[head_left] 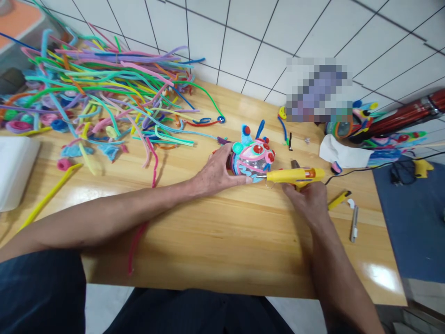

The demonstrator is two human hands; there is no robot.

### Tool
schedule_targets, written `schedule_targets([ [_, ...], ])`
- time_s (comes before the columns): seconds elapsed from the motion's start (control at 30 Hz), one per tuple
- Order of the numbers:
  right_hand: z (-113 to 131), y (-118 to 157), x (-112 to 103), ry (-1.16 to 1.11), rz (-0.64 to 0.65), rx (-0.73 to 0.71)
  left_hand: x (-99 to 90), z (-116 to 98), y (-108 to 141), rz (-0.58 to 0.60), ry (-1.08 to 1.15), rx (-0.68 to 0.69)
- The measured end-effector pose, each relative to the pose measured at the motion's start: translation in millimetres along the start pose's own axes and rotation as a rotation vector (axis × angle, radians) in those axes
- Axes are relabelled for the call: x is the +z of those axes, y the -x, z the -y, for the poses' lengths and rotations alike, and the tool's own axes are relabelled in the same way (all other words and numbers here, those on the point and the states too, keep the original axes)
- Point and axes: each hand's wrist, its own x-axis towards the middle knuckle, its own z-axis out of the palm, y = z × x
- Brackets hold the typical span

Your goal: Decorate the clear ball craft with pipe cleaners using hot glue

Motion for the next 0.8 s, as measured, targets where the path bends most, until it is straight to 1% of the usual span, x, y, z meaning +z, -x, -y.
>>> schedule_targets([
  [0.17,-3.9,0.1,1.9,-0.008,-0.009,-0.006,-1.7,-3.0,0.2,0.013,0.009,0.018],
  [0.53,-4.4,0.9,-2.1,-0.011,0.048,0.028,-1.3,-3.0,-0.2,0.032,0.03,0.005],
  [0.8,-4.9,1.1,1.4,-0.03,0.035,0.035,-0.9,-1.1,0.1,0.021,0.023,0.002],
])
